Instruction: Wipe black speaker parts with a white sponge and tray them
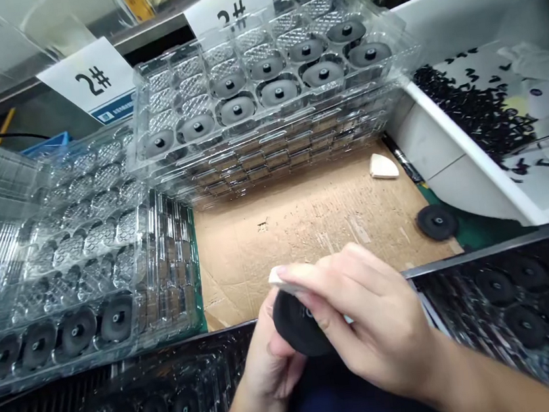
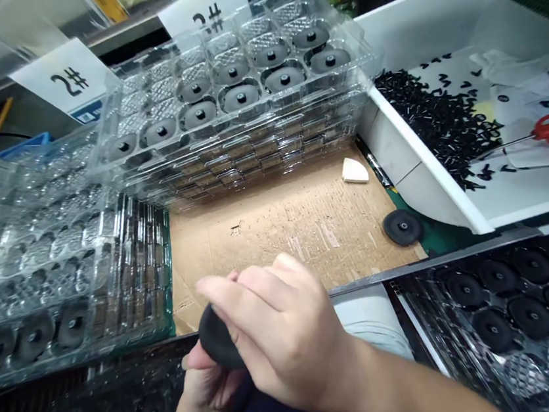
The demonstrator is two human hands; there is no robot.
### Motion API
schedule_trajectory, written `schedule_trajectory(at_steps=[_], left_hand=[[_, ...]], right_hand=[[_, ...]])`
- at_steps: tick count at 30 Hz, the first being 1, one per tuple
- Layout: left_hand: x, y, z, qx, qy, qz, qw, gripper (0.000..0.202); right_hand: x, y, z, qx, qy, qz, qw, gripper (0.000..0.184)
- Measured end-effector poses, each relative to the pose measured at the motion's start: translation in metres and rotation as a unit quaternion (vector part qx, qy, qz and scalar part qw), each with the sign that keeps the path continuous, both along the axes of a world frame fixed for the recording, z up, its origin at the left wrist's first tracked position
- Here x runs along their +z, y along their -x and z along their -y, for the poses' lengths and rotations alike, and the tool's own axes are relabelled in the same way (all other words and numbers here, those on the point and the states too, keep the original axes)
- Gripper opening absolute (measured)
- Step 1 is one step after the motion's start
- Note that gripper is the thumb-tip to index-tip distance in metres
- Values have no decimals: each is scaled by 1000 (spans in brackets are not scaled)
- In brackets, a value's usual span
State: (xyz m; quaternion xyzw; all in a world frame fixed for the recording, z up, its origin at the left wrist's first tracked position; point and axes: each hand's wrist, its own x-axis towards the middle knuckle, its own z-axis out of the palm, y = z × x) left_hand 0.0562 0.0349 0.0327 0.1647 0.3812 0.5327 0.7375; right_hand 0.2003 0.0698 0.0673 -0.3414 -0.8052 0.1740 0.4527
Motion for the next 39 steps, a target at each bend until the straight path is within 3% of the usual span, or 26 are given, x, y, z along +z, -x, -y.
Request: schedule_trajectory(at_steps=[3, 5, 7, 9, 11, 14, 16, 18, 21, 24, 26, 30, 32, 35, 39], left_hand=[[4, -2, -3, 32, -56, 37, 997, 56], [4, -3, -3, 43, -71, 48, 995, 55], [3, -4, -3, 48, -82, 54, 994, 55], [4, -5, -4, 51, -86, 58, 993, 56], [6, -6, -5, 54, -75, 54, 994, 56], [9, -4, -5, 53, -51, 45, 996, 53], [11, -3, -4, 50, -43, 34, 997, 50], [10, -4, -3, 43, -37, 20, 998, 48], [7, -7, -1, 37, -37, 3, 999, 55], [3, -7, 0, 54, -43, -43, 997, 66], [2, -4, 0, 81, -47, -76, 993, 64], [4, 5, -1, 100, -54, -67, 991, 51], [4, 5, -2, 90, -61, -52, 993, 50], [4, 0, -3, 82, -55, -59, 993, 52], [1, 0, -4, 111, -47, -96, 988, 65]], right_hand=[[-1, 3, 17, -36, 16, -20, 999, 29], [-4, -4, 23, 28, 108, -54, 992, 26], [-13, -14, 24, 70, 235, -129, 961, 22], [-27, -22, 21, 35, 326, -215, 920, 21], [-45, -28, 17, -29, 369, -270, 889, 24], [-61, -33, 12, -56, 394, -254, 881, 27], [-57, -35, 11, -65, 383, -210, 897, 26], [-43, -34, 10, -94, 329, -166, 925, 25], [-17, -22, 6, -95, 160, -99, 977, 30], [-4, -4, 1, -33, 12, -37, 999, 32], [-3, 0, 2, -14, 25, -14, 999, 29], [-5, -20, 12, 103, 233, -26, 967, 23], [-4, -30, 15, 102, 275, -60, 954, 25], [-4, -25, 8, 20, 223, -101, 969, 28], [-9, -2, -5, 6, 91, -61, 994, 26]])
